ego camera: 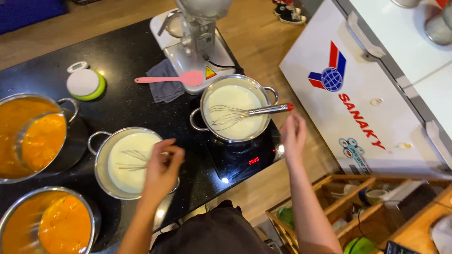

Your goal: The recorder weighs and adds sugar from a plastic bag into multiple pots containing an orange liquid mixture on a bakery counter.

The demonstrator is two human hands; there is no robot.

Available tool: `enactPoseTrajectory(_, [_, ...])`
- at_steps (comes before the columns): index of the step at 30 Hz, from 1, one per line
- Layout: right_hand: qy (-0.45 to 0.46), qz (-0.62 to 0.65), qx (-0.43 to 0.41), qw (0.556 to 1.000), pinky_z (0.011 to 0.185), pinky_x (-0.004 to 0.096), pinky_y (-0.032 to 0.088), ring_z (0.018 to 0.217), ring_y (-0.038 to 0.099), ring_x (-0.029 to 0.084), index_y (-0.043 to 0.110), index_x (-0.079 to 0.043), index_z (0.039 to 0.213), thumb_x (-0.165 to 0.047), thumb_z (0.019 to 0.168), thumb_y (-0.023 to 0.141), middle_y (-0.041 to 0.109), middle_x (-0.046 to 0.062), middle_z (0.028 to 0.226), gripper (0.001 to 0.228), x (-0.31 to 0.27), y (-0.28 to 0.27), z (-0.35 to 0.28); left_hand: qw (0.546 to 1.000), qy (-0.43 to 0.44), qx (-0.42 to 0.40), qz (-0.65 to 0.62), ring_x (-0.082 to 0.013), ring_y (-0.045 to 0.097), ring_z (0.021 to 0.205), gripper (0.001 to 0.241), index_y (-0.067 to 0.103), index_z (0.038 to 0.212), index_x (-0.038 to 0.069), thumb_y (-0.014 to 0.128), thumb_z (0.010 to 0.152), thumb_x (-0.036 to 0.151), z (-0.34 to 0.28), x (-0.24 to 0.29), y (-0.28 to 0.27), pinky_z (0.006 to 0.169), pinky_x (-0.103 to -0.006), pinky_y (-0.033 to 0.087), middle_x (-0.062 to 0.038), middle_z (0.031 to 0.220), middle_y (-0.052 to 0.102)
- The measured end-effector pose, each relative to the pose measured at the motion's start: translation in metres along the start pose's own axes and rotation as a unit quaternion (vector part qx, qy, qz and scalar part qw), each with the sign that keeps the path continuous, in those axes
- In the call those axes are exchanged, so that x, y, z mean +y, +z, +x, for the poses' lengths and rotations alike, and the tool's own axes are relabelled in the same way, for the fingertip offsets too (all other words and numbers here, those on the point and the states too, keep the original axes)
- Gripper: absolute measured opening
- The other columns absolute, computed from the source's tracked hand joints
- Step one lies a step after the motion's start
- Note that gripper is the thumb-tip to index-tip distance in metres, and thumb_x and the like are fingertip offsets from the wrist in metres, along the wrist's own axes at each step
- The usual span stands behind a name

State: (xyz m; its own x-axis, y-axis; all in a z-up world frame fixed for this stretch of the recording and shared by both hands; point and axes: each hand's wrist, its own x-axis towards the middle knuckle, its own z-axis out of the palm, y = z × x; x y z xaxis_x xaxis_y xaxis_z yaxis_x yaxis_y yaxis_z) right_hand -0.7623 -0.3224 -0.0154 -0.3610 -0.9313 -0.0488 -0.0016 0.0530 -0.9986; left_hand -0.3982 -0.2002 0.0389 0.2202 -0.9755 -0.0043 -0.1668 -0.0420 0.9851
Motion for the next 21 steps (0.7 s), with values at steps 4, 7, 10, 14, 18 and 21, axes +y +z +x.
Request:
enactPoseTrajectory(4, [-0.058, -0.095, -0.048, 0.993, 0.056, 0.022, 0.04, 0.064, 0.05, 0.002, 0.069, -0.007, 0.104, -0.035, 0.104, 0.071, 0.06, -0.005, 0.076, 0.028, -0.03, 0.039, 0.04, 0.991, -0.129, -0.019, 0.037, -0.0179, 0.07, 0.078, 0.056, 0.043, 0.142, 0.002, 0.063, 0.096, 0.025, 0.03, 0.019, 0.038, 0.067, -0.0311, 0.055, -0.006, 0.102, 0.068])
enactPoseTrajectory(7, [-0.078, -0.185, -0.1, 0.975, 0.052, 0.028, 0.027, 0.062, 0.036, 0.005, 0.06, -0.004, 0.073, -0.033, 0.088, 0.086, 0.046, -0.006, 0.067, 0.042, -0.06, 0.052, 0.039, 0.979, -0.114, -0.009, 0.167, -0.026, 0.068, 0.076, 0.067, 0.038, 0.149, -0.002, 0.066, 0.096, 0.029, 0.046, 0.025, 0.05, 0.073, -0.0347, 0.053, -0.011, 0.105, 0.072])
enactPoseTrajectory(10, [-0.083, -0.254, -0.149, 0.952, 0.05, 0.027, 0.028, 0.058, 0.036, 0.005, 0.056, -0.008, 0.067, -0.026, 0.083, 0.081, 0.043, -0.005, 0.06, 0.034, -0.092, 0.04, 0.041, 0.979, -0.086, 0.026, 0.185, -0.0245, 0.07, 0.085, 0.069, 0.038, 0.149, -0.005, 0.068, 0.098, 0.03, 0.056, 0.009, 0.05, 0.081, -0.035, 0.053, -0.014, 0.109, 0.071])
enactPoseTrajectory(14, [-0.21, -0.22, -0.067, 0.95, 0.054, 0.024, 0.03, 0.063, 0.037, 0.005, 0.047, -0.007, 0.075, -0.018, 0.091, 0.075, 0.042, -0.005, 0.065, 0.034, -0.077, 0.042, 0.055, 0.99, -0.052, 0.051, 0.124, -0.0209, 0.07, 0.087, 0.061, 0.048, 0.14, -0.001, 0.071, 0.09, 0.024, 0.047, 0.027, 0.034, 0.073, -0.0342, 0.056, -0.012, 0.113, 0.067])
enactPoseTrajectory(18, [-0.035, -0.179, -0.242, 0.953, 0.048, 0.025, 0.029, 0.054, 0.04, 0.005, 0.051, -0.009, 0.067, -0.019, 0.086, 0.075, 0.046, -0.007, 0.058, 0.032, -0.085, 0.052, 0.048, 0.989, 0.002, 0.115, 0.094, -0.0181, 0.071, 0.096, 0.045, 0.06, 0.13, 0.004, 0.072, 0.089, 0.019, 0.028, 0.037, 0.004, 0.075, -0.0317, 0.055, -0.008, 0.112, 0.072])
enactPoseTrajectory(21, [-0.153, -0.311, -0.117, 0.931, 0.053, 0.028, 0.026, 0.062, 0.034, 0.006, 0.04, -0.003, 0.068, -0.01, 0.091, 0.069, 0.039, -0.002, 0.063, 0.038, -0.094, 0.029, 0.073, 0.965, 0.069, 0.189, 0.169, -0.0212, 0.067, 0.106, 0.036, 0.062, 0.126, 0.005, 0.073, 0.093, 0.016, 0.001, 0.029, -0.037, 0.085, -0.0335, 0.054, -0.011, 0.114, 0.069])
